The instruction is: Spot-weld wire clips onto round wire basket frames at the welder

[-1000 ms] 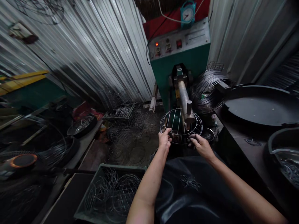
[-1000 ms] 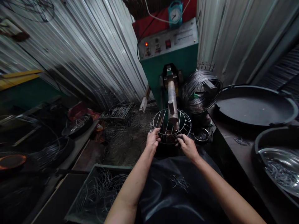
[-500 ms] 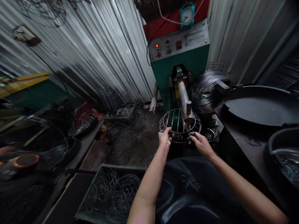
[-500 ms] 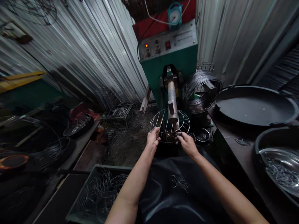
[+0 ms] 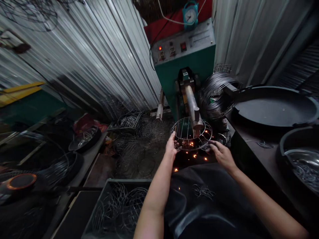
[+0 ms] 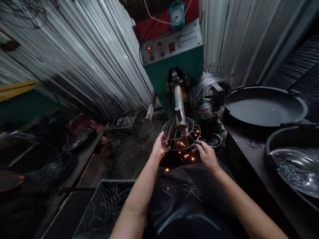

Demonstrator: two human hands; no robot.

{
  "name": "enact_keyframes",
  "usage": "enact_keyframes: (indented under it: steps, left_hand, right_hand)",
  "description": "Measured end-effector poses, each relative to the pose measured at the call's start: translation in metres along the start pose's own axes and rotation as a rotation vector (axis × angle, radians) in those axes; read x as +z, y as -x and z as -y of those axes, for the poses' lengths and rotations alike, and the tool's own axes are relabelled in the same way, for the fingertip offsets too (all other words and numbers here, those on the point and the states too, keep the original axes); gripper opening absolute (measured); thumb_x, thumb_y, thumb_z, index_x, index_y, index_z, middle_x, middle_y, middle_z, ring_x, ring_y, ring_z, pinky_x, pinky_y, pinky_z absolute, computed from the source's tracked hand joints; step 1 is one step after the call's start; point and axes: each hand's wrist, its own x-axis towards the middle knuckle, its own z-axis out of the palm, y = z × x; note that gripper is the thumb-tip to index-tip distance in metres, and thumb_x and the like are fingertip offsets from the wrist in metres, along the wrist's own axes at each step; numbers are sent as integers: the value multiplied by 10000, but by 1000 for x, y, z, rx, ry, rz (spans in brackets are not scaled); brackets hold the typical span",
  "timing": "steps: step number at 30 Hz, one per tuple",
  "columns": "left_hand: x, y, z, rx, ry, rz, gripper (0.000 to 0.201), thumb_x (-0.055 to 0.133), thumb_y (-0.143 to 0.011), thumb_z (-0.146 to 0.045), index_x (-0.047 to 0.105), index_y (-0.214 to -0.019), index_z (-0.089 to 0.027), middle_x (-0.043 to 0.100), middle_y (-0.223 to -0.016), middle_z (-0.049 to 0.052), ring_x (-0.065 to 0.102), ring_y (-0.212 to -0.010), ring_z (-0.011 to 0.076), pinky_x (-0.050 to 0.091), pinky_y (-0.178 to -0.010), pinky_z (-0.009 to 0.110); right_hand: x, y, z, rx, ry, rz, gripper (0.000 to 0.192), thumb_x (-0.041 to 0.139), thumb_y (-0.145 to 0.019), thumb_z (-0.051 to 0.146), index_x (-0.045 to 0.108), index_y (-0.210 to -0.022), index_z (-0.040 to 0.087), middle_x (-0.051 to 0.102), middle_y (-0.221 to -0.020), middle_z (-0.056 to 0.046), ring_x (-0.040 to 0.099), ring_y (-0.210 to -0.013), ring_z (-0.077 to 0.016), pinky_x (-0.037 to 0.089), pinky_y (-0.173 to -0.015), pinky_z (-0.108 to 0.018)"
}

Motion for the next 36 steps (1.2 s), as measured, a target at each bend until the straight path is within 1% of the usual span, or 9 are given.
enact_keyframes:
  steps: [3,7,9,11,15,18,21,24,36]
  left_hand:
    - [-3,-12,-18,-58,-129,51,320,686,-693,-435,510,-714,-170,433,-553,-55,426,-435,62,430,-476,230]
    - [1,-21,-26,-77,-162,126,321,722,-666,-297,429,-625,-172,386,-500,-64,336,-373,41,303,-374,173]
    - [2,-21,-21,-45,-84,149,354,727,-652,-287,393,-603,-178,319,-473,-84,241,-346,19,198,-340,152]
    - [0,-18,-15,17,-11,143,361,732,-634,-292,390,-606,-179,281,-471,-97,181,-341,6,138,-333,145]
    - [-4,-11,-3,144,62,69,362,731,-595,-321,398,-624,-180,275,-479,-104,163,-338,1,113,-326,151]
    - [-5,-4,1,207,101,63,405,735,-562,-347,367,-624,-190,251,-476,-114,154,-334,2,111,-320,160]
    - [-5,2,3,268,131,74,463,761,-512,-348,346,-651,-198,278,-489,-119,171,-332,-1,107,-321,159]
    - [-1,8,5,287,157,73,508,789,-476,-339,349,-691,-203,303,-504,-124,188,-332,-5,101,-327,156]
    - [8,20,15,301,217,44,489,779,-499,-326,410,-791,-192,324,-520,-122,219,-336,-5,112,-331,149]
  right_hand:
    - [-33,23,-43,136,122,-45,386,535,-741,476,629,-977,184,672,-776,-64,617,-629,-205,498,-625,-331]
    - [-62,43,-82,275,293,-11,308,555,-665,441,656,-806,186,622,-586,-46,582,-571,-218,476,-633,-353]
    - [-61,43,-76,232,266,-3,351,541,-695,468,656,-857,179,604,-582,-35,565,-555,-200,467,-604,-331]
    - [-49,38,-53,155,175,14,401,527,-747,503,636,-948,174,608,-643,-31,554,-550,-173,462,-568,-300]
    - [-6,21,2,-19,-52,74,409,523,-808,541,584,-998,183,643,-813,-57,612,-669,-176,497,-622,-293]
    - [24,8,20,-90,-111,124,398,507,-820,554,574,-962,188,662,-830,-67,630,-692,-190,493,-573,-281]
    - [39,-1,17,-87,-12,127,396,505,-808,564,582,-917,192,645,-653,-33,600,-567,-180,450,-495,-267]
    - [39,-4,9,-78,79,101,386,499,-804,567,591,-871,198,590,-530,0,562,-492,-171,430,-474,-267]
    - [33,-8,11,-43,60,48,396,504,-788,559,594,-856,180,647,-673,-51,575,-494,-172,416,-409,-263]
